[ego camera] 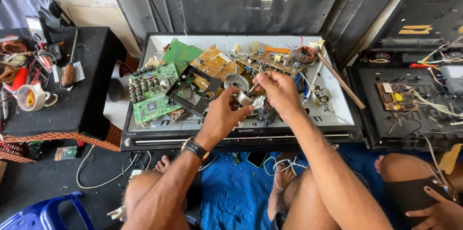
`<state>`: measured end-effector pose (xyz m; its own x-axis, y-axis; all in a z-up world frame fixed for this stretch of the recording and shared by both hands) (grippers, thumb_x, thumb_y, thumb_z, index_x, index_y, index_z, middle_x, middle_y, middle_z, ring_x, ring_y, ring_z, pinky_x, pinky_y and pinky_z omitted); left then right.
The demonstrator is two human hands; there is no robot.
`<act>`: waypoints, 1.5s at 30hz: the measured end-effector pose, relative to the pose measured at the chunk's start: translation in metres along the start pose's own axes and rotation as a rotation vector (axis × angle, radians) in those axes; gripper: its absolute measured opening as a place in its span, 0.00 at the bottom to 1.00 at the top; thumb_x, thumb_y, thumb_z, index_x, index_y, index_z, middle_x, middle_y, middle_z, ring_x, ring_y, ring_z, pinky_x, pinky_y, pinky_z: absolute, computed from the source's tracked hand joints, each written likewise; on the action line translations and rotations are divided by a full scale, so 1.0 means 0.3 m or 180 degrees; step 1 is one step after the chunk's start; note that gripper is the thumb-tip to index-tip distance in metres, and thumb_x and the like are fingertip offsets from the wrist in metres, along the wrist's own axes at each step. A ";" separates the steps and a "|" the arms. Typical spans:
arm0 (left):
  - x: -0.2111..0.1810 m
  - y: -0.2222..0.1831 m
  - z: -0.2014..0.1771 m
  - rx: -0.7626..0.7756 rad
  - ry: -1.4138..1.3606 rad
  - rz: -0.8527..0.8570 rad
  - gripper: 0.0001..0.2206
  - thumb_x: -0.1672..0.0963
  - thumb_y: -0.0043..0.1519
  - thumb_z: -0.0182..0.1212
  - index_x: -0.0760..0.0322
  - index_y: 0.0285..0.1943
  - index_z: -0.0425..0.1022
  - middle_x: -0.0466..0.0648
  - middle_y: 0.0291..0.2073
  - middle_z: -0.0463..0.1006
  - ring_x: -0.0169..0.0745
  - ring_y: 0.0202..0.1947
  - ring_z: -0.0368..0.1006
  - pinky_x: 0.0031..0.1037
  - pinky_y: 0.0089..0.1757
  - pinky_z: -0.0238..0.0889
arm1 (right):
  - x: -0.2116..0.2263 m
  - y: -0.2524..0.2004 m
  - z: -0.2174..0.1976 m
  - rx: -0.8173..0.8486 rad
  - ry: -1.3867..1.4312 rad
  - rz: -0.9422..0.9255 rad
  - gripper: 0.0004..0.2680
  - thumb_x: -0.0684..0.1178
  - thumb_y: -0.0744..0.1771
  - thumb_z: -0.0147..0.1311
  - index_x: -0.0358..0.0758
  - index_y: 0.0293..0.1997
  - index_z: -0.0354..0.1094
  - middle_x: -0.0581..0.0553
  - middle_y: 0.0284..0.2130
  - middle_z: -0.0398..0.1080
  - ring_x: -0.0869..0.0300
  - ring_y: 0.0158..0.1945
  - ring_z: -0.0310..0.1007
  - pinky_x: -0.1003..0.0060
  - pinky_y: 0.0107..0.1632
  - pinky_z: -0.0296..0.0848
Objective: Disassembling an electronic device to remove the motor and circuit boards using a screwdriver.
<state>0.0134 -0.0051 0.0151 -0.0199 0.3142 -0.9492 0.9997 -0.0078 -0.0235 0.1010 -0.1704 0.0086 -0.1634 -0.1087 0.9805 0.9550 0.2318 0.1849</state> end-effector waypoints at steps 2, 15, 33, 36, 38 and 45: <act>0.012 0.014 0.014 0.0120 -0.0141 -0.0023 0.27 0.50 0.60 0.68 0.70 0.62 0.68 0.54 0.25 0.81 0.42 0.19 0.77 0.31 0.28 0.69 | -0.012 0.002 -0.011 0.0006 0.0026 0.0015 0.08 0.48 0.70 0.58 0.33 0.35 0.73 0.41 0.22 0.73 0.74 0.09 0.56 0.79 0.14 0.56; 0.064 0.049 0.053 0.0581 -0.2242 -0.0120 0.20 0.53 0.68 0.60 0.78 0.57 0.66 0.60 0.35 0.75 0.50 0.21 0.78 0.34 0.21 0.75 | -0.002 0.010 -0.046 -0.0008 0.0513 0.0089 0.10 0.49 0.71 0.54 0.30 0.42 0.74 0.40 0.22 0.71 0.72 0.09 0.54 0.76 0.14 0.60; 0.030 0.018 -0.171 -0.0466 -0.3192 -0.0343 0.19 0.46 0.67 0.55 0.66 0.47 0.69 0.44 0.30 0.61 0.22 0.18 0.54 0.13 0.16 0.41 | -0.101 -0.030 -0.130 0.0697 -0.3221 0.0896 0.14 0.57 0.60 0.67 0.53 0.47 0.79 0.55 0.36 0.80 0.56 0.41 0.78 0.61 0.46 0.72; -0.033 -0.022 -0.191 -0.0621 -0.3205 -0.0406 0.22 0.45 0.68 0.50 0.68 0.53 0.69 0.44 0.30 0.63 0.23 0.18 0.52 0.14 0.17 0.41 | -0.161 -0.010 -0.150 0.0687 -0.3266 0.1007 0.15 0.59 0.59 0.67 0.55 0.47 0.79 0.56 0.36 0.80 0.56 0.42 0.78 0.62 0.48 0.73; -0.012 -0.012 -0.194 -0.0580 -0.3359 -0.0364 0.22 0.44 0.68 0.49 0.67 0.53 0.69 0.47 0.31 0.66 0.26 0.18 0.54 0.16 0.17 0.43 | -0.152 -0.015 -0.136 0.0688 -0.3147 0.0986 0.14 0.59 0.59 0.67 0.56 0.46 0.80 0.56 0.35 0.80 0.56 0.42 0.78 0.62 0.48 0.73; 0.031 0.005 -0.217 -0.0776 -0.3479 -0.0083 0.19 0.49 0.66 0.57 0.70 0.52 0.71 0.62 0.41 0.74 0.41 0.22 0.68 0.30 0.20 0.63 | -0.106 -0.055 -0.052 0.1066 -0.3136 0.0954 0.12 0.53 0.62 0.61 0.53 0.49 0.79 0.47 0.37 0.80 0.52 0.43 0.77 0.54 0.50 0.74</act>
<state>0.0157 0.0597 0.0266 0.0767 -0.6922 -0.7176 0.9726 0.2105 -0.0991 0.0944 -0.1859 -0.0268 -0.2043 0.7863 0.5830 0.8975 0.3882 -0.2091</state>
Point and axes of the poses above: each hand's wrist, its own y-axis towards the middle knuckle, its own z-axis out of the palm, x = y × z, the point moved 3 cm from there along y, towards the middle knuckle
